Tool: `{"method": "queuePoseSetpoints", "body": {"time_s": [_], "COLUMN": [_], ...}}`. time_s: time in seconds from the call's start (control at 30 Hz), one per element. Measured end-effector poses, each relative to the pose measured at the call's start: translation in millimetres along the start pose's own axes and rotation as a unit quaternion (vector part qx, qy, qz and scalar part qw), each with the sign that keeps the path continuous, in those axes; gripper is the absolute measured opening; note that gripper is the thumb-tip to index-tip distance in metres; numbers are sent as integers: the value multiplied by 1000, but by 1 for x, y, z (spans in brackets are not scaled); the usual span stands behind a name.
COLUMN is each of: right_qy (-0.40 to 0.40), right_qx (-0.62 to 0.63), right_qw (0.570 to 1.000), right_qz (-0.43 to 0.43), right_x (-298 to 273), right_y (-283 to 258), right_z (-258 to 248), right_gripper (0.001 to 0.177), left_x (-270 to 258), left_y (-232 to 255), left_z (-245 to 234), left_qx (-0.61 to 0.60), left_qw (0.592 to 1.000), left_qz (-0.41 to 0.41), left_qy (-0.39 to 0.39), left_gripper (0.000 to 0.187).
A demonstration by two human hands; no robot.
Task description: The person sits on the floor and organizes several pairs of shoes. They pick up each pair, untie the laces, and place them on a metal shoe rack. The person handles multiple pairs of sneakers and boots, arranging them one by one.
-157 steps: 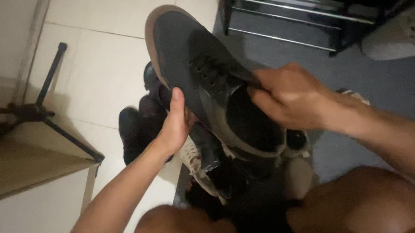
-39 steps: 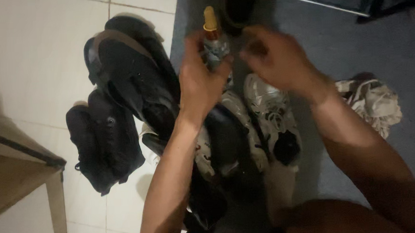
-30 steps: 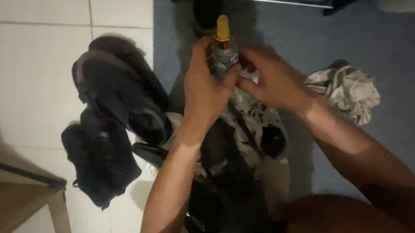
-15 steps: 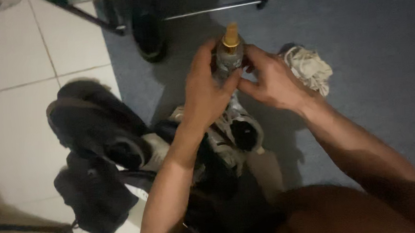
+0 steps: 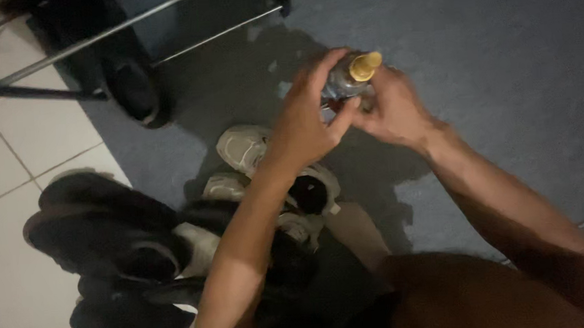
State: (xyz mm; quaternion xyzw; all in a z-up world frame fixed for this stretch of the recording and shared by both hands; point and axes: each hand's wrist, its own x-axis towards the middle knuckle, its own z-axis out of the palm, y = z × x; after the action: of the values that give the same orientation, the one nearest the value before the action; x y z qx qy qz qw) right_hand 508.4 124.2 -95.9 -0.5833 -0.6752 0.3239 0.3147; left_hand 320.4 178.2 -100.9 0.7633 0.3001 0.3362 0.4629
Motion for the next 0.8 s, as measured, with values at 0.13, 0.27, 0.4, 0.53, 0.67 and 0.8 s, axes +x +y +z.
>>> {"method": "queuePoseSetpoints", "body": {"time_s": [0.13, 0.27, 0.4, 0.53, 0.67, 0.8], "right_qy": [43, 112, 134, 168, 206, 209], "right_qx": [-32, -50, -83, -68, -6, 10], "right_qw": [998, 989, 978, 971, 959, 948], "right_qz": [17, 86, 139, 154, 194, 239], "right_x": [-17, -39, -55, -72, -83, -95], "right_y": [32, 61, 90, 125, 156, 181], "right_z": [-19, -34, -47, -48, -42, -34], "right_gripper": [42, 42, 36, 39, 43, 39], "left_x": [12, 24, 35, 44, 46, 42], "left_y": [-13, -32, -48, -78, -106, -120], "left_z": [39, 80, 126, 171, 209, 232], "left_qx": [-25, 37, -9, -13, -4, 22], "left_qw": [999, 997, 993, 993, 987, 988], "left_qz": [7, 47, -38, -26, -59, -50], "left_qy": [-38, -56, -109, -112, -151, -148], "left_gripper": [72, 78, 73, 67, 65, 64]}}
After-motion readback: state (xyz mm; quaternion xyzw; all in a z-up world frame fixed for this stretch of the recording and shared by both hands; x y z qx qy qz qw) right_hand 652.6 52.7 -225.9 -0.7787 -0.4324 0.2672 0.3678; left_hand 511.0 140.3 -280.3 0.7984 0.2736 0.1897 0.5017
